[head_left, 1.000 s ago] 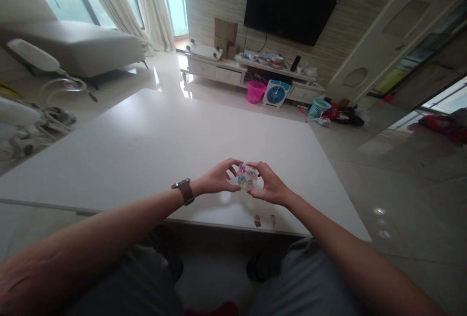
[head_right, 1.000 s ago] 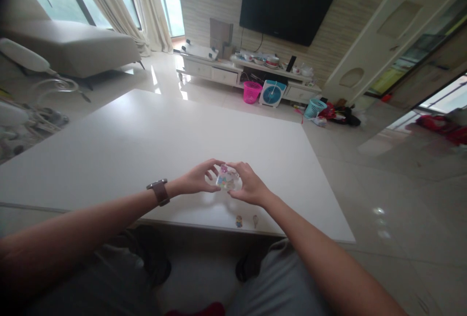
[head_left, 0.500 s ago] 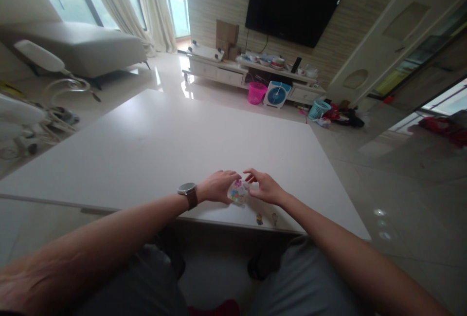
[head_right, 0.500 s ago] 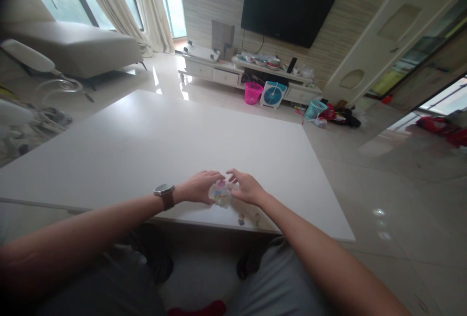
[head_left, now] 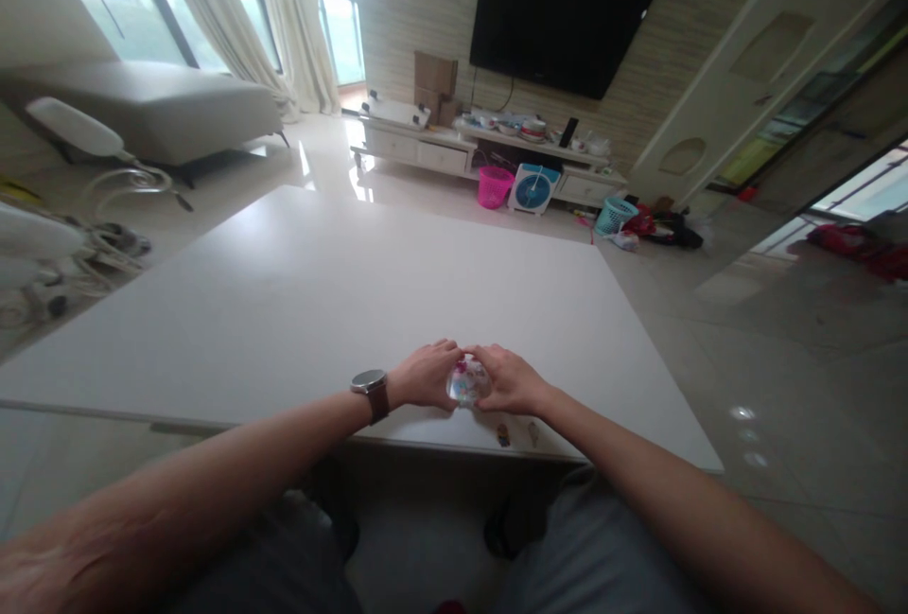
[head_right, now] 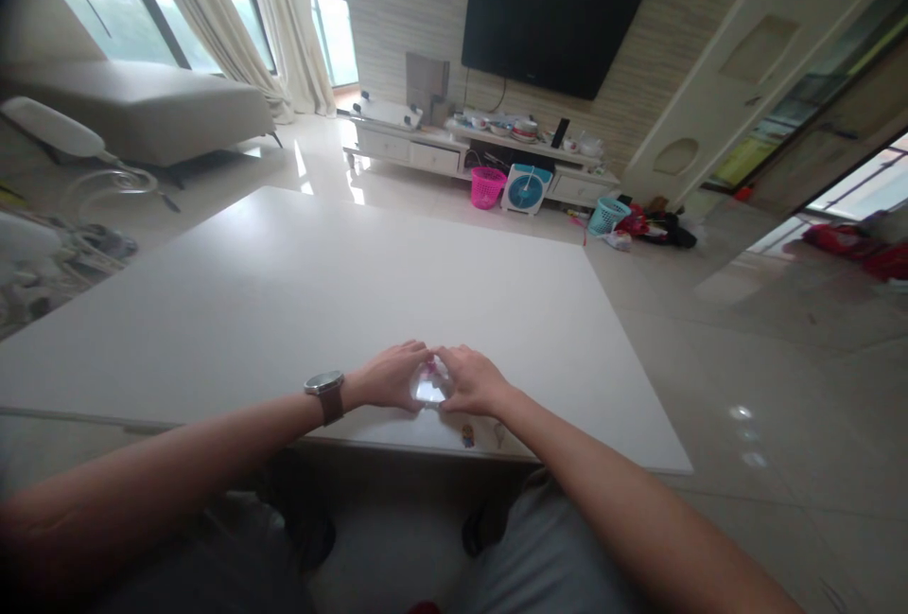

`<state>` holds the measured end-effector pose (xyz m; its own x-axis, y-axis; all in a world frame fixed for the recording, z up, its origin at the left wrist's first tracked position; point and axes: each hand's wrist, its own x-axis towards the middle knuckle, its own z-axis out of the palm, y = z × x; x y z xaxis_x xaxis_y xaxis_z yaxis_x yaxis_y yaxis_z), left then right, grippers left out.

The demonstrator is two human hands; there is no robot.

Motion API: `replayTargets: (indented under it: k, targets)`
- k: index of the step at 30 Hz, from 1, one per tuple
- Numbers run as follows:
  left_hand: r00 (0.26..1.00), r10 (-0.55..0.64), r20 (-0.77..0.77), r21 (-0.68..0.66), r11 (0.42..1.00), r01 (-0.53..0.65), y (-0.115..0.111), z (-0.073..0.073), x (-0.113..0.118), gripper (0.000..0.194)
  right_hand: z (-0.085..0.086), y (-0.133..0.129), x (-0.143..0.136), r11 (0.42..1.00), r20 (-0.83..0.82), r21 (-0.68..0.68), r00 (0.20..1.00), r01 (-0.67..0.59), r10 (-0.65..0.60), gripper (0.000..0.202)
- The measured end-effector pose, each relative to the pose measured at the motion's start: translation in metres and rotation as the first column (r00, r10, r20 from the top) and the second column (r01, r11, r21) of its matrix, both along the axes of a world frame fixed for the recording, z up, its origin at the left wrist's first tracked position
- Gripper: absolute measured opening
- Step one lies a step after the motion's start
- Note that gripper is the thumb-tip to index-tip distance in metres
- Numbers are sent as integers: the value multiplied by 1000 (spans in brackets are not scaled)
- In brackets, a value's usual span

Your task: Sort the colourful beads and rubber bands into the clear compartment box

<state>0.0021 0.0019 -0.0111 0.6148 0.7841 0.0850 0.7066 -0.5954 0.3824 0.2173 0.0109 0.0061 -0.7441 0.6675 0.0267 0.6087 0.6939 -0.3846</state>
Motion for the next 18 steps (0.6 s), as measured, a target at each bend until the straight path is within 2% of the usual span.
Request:
replayTargets:
  k: [11,18]
  targets:
    - [997,27,-70,-27,999,-29,-1,2,3,56,3,0,0,999,33,23,999,37,-38,82]
    - [999,24,-26,-35,999,-25,0,0,3,56,5,0,0,999,42,42,999,8,-9,82]
